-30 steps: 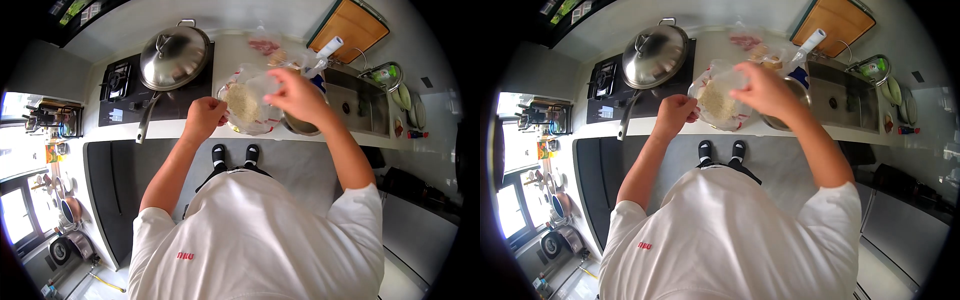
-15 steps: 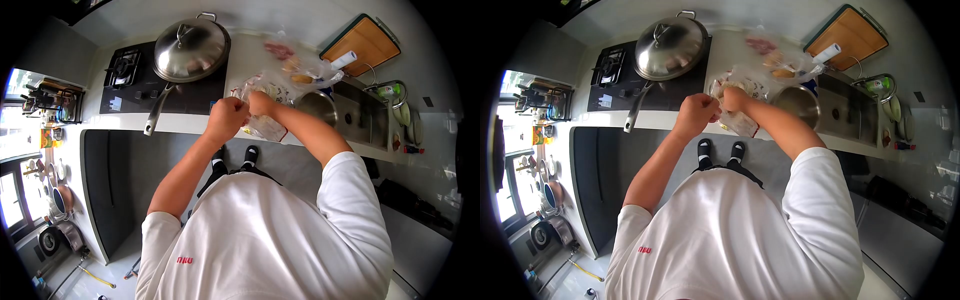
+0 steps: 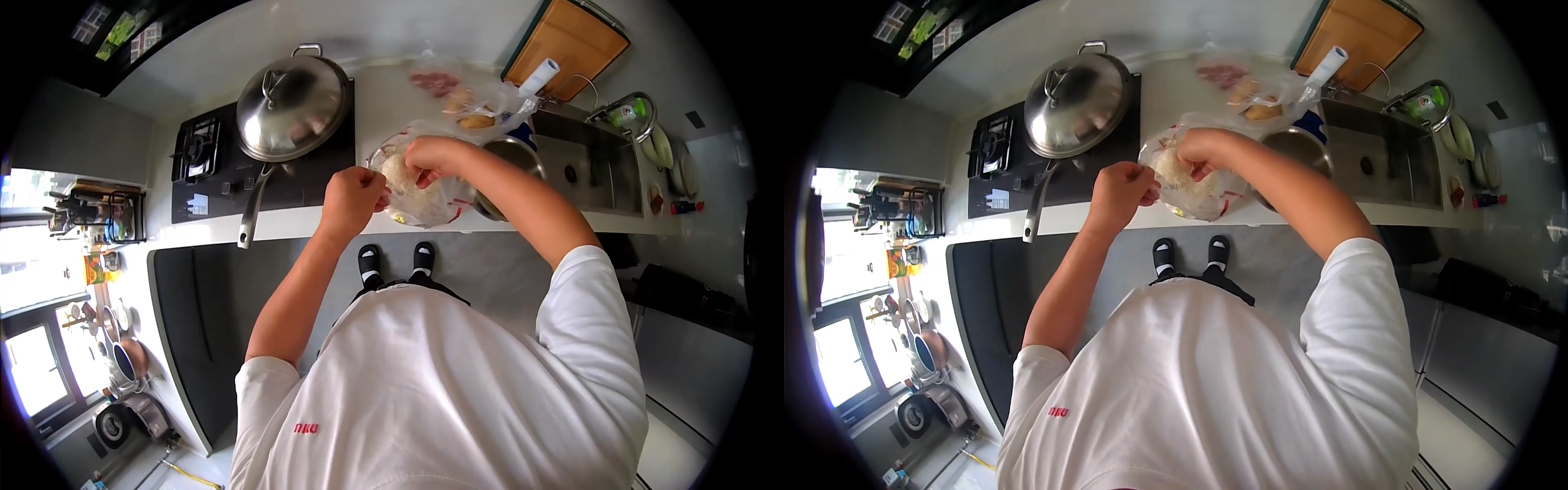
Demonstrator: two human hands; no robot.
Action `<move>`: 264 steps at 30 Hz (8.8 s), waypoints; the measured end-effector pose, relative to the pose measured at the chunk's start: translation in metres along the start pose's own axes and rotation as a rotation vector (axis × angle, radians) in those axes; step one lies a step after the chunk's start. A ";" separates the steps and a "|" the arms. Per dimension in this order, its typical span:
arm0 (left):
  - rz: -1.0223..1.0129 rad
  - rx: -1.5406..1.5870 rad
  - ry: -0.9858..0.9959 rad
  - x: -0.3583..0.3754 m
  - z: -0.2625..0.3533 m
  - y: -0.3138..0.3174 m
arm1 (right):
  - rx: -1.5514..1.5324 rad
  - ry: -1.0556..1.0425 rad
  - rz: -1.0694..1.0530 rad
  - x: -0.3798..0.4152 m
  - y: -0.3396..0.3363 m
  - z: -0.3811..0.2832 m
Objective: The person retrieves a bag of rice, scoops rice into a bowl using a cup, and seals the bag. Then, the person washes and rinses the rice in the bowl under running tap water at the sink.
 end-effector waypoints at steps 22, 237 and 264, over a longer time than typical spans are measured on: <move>0.028 0.052 -0.038 -0.005 -0.009 0.015 | -0.571 -0.293 0.046 0.165 -0.142 0.052; -0.239 0.020 0.558 -0.036 -0.021 -0.052 | -0.395 -0.737 0.403 0.159 -0.029 0.060; -0.234 -0.046 0.397 -0.045 0.004 -0.048 | -0.516 -0.774 0.462 0.149 -0.043 0.071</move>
Point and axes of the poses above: each hand's wrist, its own x-axis away from the middle knuckle, its own y-axis out of the palm, z = x × y, the point moved 8 cm from there along -x, towards the middle knuckle, and after that the axes turned 4 degrees about -x, right-handed, at the moved point
